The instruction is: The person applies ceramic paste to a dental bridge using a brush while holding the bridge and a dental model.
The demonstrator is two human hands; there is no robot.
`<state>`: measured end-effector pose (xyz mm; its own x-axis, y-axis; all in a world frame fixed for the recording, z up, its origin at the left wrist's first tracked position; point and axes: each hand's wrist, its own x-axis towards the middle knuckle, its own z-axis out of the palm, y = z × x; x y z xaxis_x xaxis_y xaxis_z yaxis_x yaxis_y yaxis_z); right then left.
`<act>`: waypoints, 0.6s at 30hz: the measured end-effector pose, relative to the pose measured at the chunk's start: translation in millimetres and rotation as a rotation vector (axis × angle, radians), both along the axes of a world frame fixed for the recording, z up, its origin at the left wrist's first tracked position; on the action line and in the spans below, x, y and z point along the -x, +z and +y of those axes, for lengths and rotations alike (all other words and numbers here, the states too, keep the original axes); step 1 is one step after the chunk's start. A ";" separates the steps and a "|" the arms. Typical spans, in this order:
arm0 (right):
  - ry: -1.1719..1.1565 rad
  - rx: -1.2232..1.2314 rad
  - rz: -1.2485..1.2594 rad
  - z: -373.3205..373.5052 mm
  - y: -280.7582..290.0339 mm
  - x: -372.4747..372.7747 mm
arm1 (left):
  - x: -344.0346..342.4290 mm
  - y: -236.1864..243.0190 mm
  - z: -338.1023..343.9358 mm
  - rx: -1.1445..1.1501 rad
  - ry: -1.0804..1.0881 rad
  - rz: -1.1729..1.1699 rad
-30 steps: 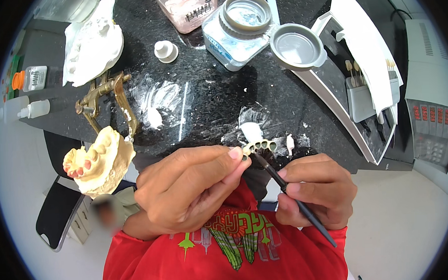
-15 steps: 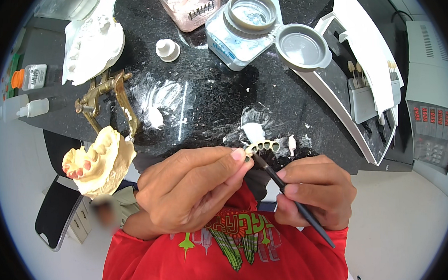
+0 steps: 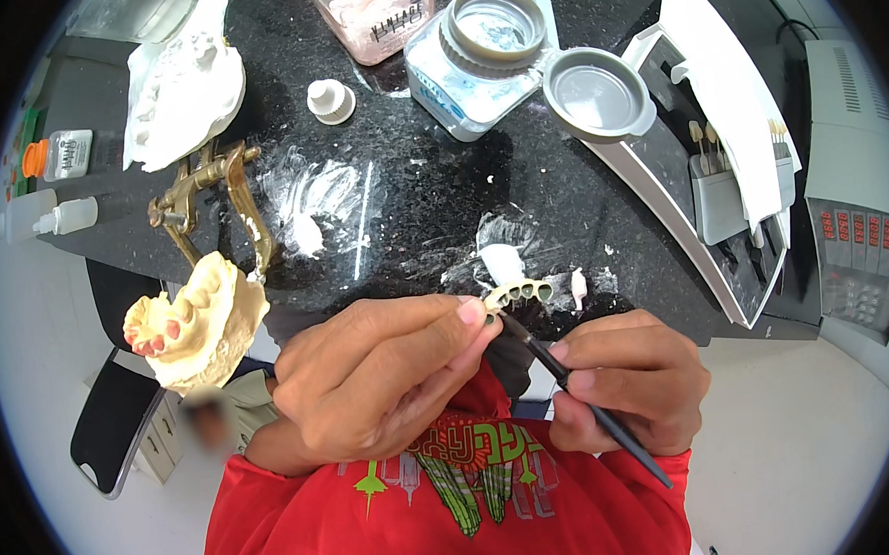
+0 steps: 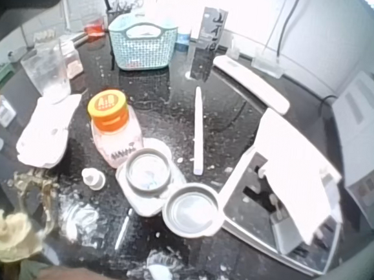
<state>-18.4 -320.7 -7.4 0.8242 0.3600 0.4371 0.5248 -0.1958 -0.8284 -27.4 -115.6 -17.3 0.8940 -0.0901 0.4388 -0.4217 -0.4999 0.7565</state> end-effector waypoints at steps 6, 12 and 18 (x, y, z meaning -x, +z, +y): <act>-0.014 0.008 -0.006 0.9 -0.9 -0.1 | 0.8 0.5 -0.5 0.005 -0.004 0.003; -0.002 0.019 0.003 0.4 0.6 -0.4 | 1.8 -0.4 0.1 -0.009 -0.001 -0.001; -0.003 0.010 -0.002 1.1 0.5 -1.3 | 1.2 -2.1 0.5 0.000 -0.009 -0.028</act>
<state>-17.1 -319.6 -6.9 0.8243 0.3624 0.4349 0.5259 -0.2056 -0.8253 -28.6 -115.0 -19.4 0.8808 -0.0975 0.4633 -0.4466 -0.4959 0.7447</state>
